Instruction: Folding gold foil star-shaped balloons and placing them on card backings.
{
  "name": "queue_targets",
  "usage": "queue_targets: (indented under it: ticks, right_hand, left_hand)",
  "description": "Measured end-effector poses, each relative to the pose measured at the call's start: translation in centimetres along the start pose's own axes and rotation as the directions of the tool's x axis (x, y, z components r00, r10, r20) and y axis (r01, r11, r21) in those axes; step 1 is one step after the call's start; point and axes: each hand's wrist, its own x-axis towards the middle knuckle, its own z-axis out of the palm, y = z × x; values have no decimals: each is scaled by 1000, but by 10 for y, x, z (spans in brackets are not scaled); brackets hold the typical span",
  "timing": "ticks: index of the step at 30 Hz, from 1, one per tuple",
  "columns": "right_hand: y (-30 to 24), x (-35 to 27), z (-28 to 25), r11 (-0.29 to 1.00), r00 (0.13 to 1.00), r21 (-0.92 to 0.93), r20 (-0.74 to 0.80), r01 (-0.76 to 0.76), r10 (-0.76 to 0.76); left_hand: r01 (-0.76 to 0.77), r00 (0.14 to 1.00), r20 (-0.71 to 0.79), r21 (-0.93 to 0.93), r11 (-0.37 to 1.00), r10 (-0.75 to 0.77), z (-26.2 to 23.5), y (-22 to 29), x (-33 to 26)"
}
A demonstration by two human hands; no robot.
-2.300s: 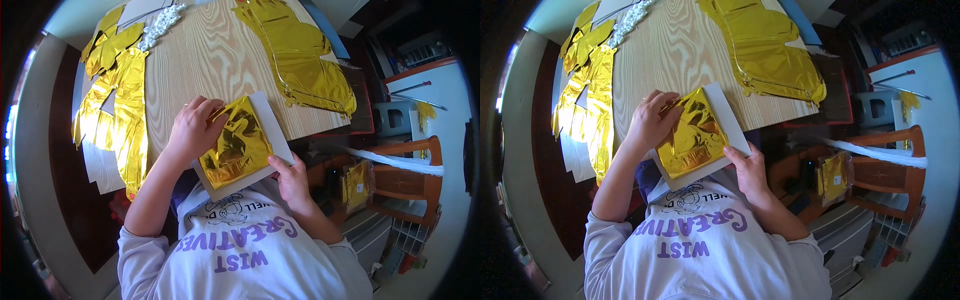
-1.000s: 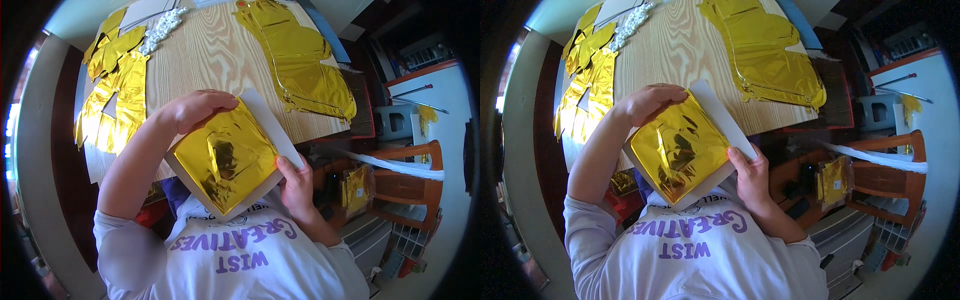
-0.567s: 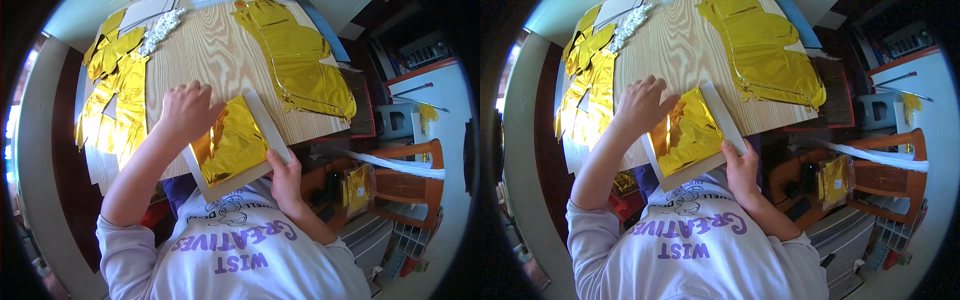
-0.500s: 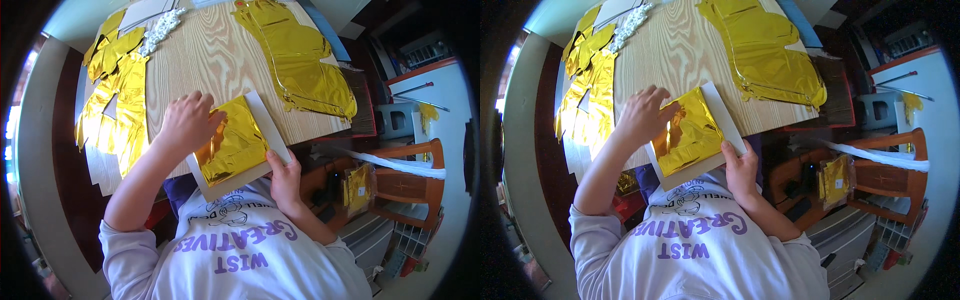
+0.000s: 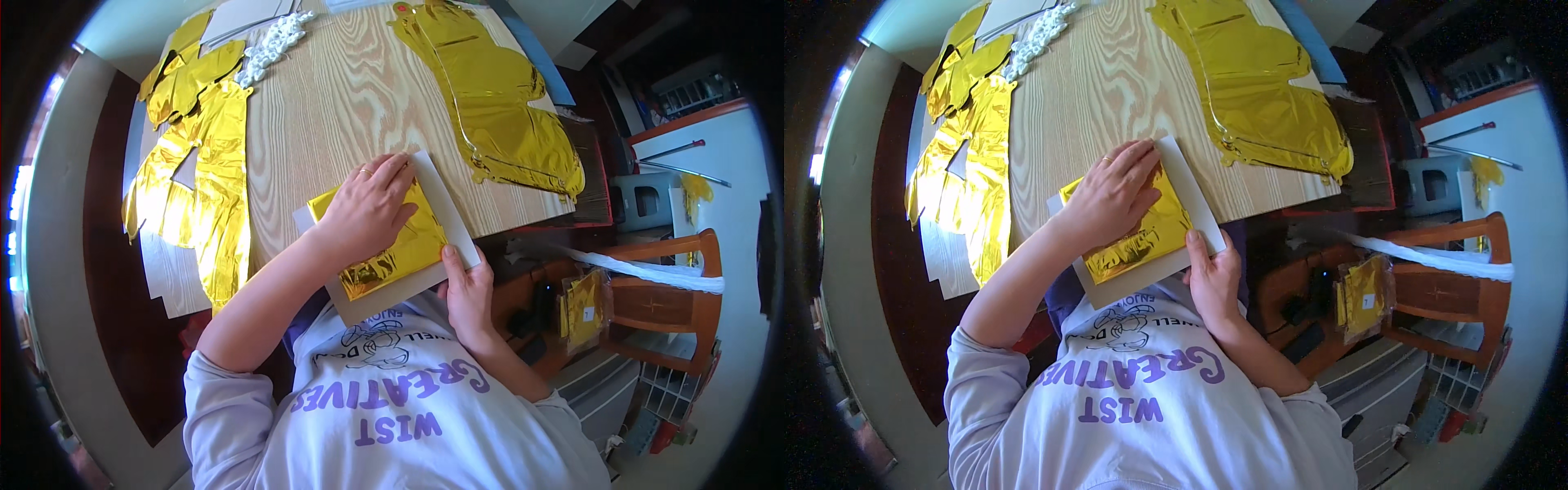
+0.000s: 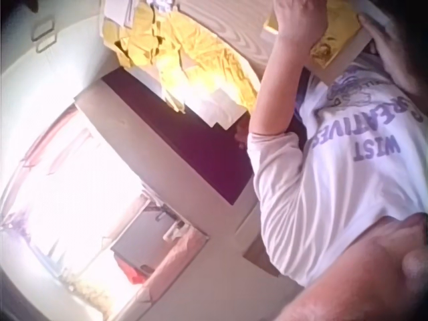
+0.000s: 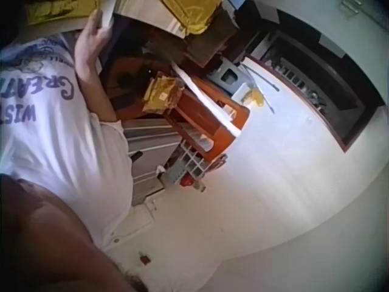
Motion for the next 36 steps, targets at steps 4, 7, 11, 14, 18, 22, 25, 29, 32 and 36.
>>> queue_targets:
  ticks: [4,7,11,14,18,22,25,29,32,36]
  right_hand:
    - [0,1,-7,999,999,10,26,-35,35]
    - [-5,4,-10,995,995,52,55,-84,81]
    - [-8,4,-4,983,993,147,62,-109,101]
    - [-5,5,-5,979,991,167,80,-121,109]
    - [-3,6,-3,979,993,174,76,-105,93]
    - [-4,4,2,965,994,244,66,-98,84]
    - [-2,5,5,959,995,270,61,-88,75]
    - [-6,3,7,953,993,280,38,-119,113]
    - [-9,12,-18,987,982,19,101,-162,159]
    - [-53,17,-35,526,903,-808,16,264,-428]
  left_hand:
    - [26,999,46,-19,999,-25,0,-6,2]
    - [22,999,37,-38,999,-21,-1,-8,0]
    - [-5,1000,31,-52,999,6,0,-9,-5]
    - [-29,997,74,-32,999,32,1,-12,-6]
    - [-27,992,126,-23,999,30,-1,-12,-7]
    - [-24,986,165,83,996,10,-2,-13,-8]
    - [-24,982,186,139,990,-2,-1,-14,-10]
    - [-53,980,196,162,985,21,2,-17,-11]
    - [-68,980,194,161,985,37,3,-18,-12]
    - [-49,982,189,147,988,21,2,-18,-13]
